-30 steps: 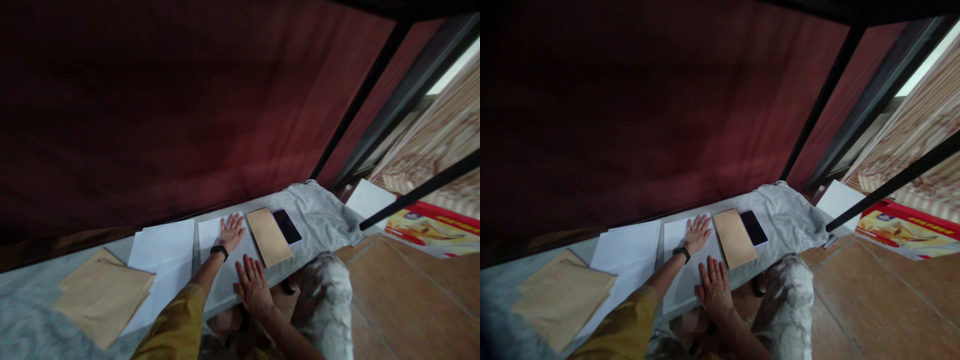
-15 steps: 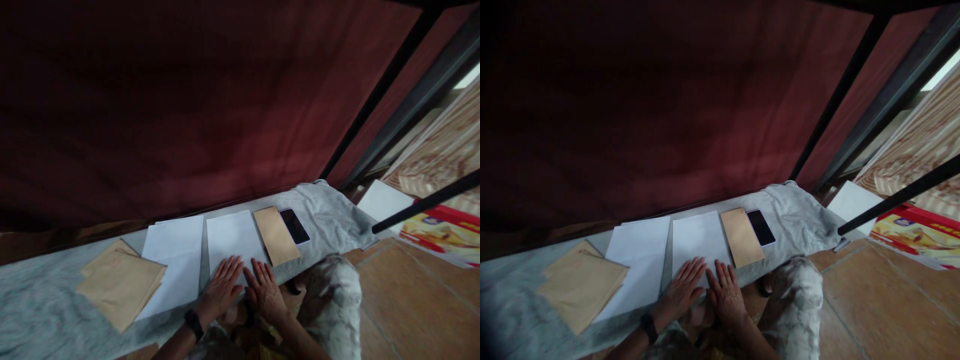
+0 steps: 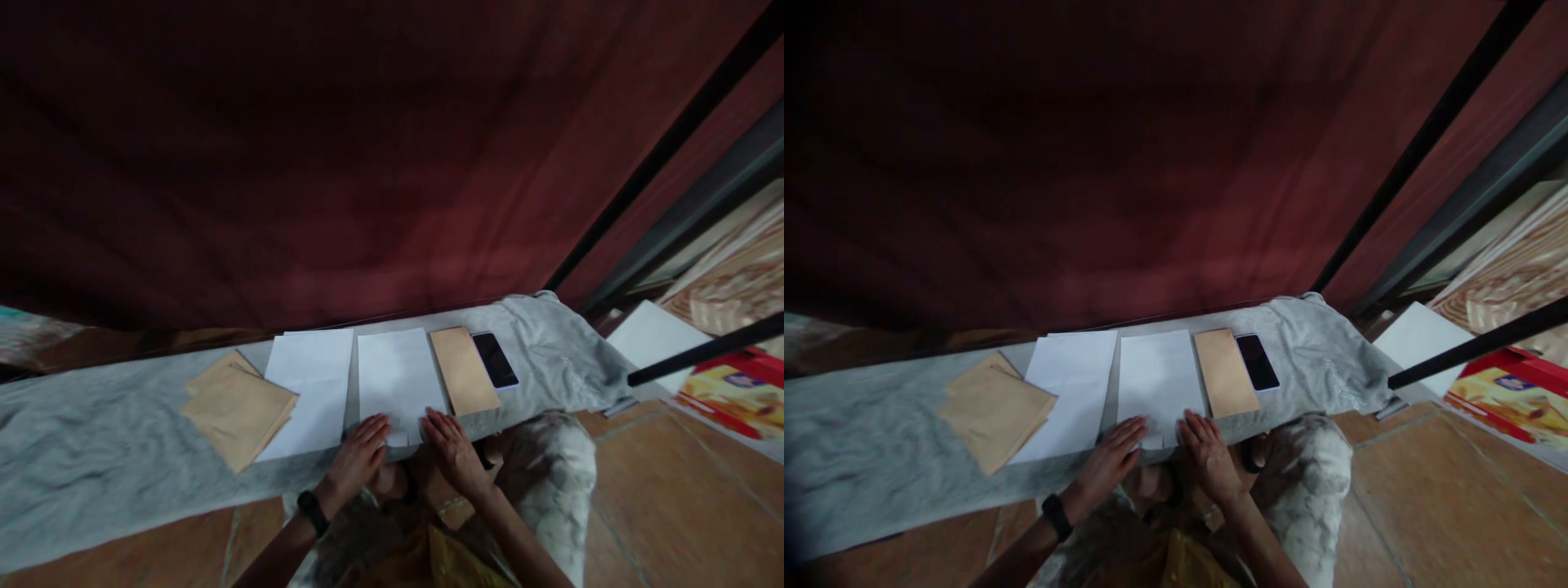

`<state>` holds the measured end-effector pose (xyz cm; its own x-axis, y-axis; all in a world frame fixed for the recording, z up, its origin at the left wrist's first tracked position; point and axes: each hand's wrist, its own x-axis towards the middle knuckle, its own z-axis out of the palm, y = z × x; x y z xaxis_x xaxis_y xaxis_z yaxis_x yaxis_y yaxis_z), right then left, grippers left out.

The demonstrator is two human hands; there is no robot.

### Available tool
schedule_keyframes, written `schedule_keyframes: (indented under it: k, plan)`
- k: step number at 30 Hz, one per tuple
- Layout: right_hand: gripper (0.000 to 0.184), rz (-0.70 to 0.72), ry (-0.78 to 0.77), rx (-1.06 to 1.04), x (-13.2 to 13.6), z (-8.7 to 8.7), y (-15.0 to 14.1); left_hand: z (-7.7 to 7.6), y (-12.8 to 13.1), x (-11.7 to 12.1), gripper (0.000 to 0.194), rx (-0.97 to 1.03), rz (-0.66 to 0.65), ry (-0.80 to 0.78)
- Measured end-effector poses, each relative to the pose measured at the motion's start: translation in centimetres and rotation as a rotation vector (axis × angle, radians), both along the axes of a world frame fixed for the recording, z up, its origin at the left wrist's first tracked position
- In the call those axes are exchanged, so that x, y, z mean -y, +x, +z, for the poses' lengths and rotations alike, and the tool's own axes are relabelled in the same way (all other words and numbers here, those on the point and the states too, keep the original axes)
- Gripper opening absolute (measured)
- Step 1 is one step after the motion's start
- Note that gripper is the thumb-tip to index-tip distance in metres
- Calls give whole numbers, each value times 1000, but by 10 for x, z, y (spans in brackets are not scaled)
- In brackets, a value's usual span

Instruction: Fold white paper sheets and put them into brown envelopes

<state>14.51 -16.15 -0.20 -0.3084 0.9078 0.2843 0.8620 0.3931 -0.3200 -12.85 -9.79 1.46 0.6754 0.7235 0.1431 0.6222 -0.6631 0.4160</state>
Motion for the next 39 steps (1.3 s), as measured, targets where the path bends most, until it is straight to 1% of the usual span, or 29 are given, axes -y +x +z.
schedule_keyframes:
  k: [3,5,6,8,10,12,14,16,18,20,21,23,24,26,27,29,31,34,37,39]
  plan:
    - [56,26,-36,-97,-4,4,6,4,-4,0,64,35,15,-30]
    - [53,18,-55,-153,-6,8,8,3,-7,-3,73,61,64,-39]
    - [52,1,-58,-177,-7,10,9,2,-9,-5,73,75,92,-39]
    - [50,-52,-57,-221,-8,13,8,1,-11,-9,64,100,127,-41]
    - [49,-98,-66,-264,-7,18,7,4,-12,-10,47,139,144,-57]
    - [47,-126,-84,-315,-5,26,4,11,-12,-9,32,205,165,-91]
    - [43,-151,-93,-375,-2,38,3,21,-13,-4,25,295,219,-146]
    - [37,-176,-92,-443,2,52,5,33,-15,1,24,395,329,-211]
    - [33,-203,-86,-516,4,65,8,44,-18,3,27,486,473,-267]
    - [35,-230,-87,-588,2,73,13,54,-19,0,32,561,584,-309]
    - [36,-241,-88,-621,-1,73,14,58,-18,-3,34,595,619,-330]
    - [36,-252,-99,-685,-10,64,15,63,-13,-13,37,678,658,-387]
    - [35,-253,-107,-711,-14,56,14,64,-10,-19,40,726,672,-422]
    - [41,-282,-114,-742,-23,36,8,63,-1,-30,45,817,701,-475]
    - [43,-303,-118,-723,-26,26,4,61,3,-36,47,852,723,-485]
    - [41,-340,-108,-587,-32,9,-4,54,10,-44,47,890,771,-467]
    - [37,-388,-79,-461,-35,-2,-11,46,12,-47,46,899,796,-430]
    - [32,-443,-61,-393,-37,-8,-17,30,6,-40,50,843,764,-404]
    - [32,-475,-51,-349,-35,-8,-17,14,-6,-27,57,695,722,-403]
    - [36,-485,-37,-274,-34,-7,-16,8,-8,-20,60,608,726,-389]
